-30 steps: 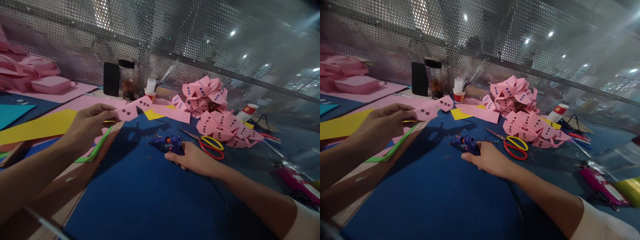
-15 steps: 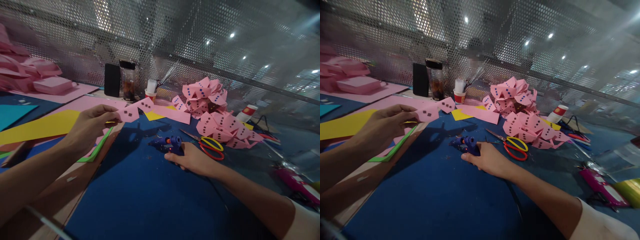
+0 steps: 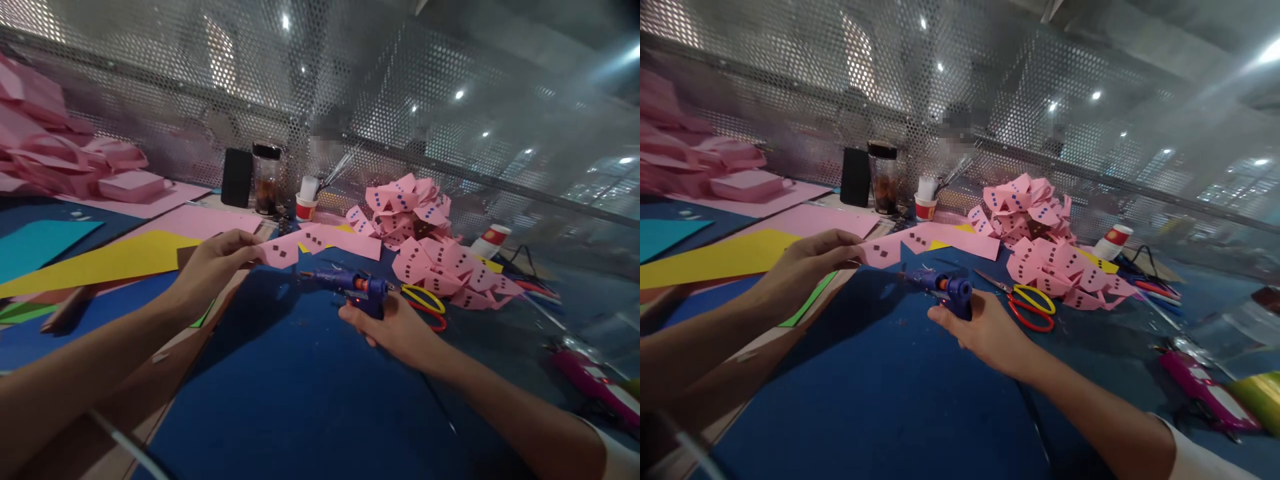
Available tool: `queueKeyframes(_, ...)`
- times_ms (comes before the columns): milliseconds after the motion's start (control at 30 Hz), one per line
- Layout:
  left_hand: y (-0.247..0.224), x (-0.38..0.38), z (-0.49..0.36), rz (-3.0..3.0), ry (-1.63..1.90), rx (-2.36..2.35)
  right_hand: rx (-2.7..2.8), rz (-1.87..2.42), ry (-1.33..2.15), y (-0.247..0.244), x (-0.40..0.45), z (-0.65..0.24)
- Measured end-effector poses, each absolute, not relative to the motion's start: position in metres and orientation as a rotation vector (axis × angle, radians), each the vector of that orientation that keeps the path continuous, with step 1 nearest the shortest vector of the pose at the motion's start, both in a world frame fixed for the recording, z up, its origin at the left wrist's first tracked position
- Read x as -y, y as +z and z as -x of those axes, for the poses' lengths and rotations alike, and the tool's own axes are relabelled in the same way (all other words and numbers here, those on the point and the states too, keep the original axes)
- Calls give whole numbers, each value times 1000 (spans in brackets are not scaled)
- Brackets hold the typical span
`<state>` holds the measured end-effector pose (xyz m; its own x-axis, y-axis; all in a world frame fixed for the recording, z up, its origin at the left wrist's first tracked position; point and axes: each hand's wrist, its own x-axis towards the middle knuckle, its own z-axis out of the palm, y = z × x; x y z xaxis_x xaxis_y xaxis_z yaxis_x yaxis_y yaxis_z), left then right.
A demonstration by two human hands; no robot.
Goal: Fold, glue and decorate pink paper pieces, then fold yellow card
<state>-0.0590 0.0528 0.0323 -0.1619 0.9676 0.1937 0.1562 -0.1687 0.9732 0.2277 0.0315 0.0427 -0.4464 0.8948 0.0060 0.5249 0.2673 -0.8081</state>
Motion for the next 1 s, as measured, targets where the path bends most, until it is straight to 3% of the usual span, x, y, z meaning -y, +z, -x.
queueKeyframes(700, 36, -43, 46, -1394, 1354, -1322, 1962, 1146, 1102, 33, -24, -222)
queueKeyframes(1000, 39, -43, 45, -1437, 1340, -1368, 2051, 1088, 967, 35, -24, -220)
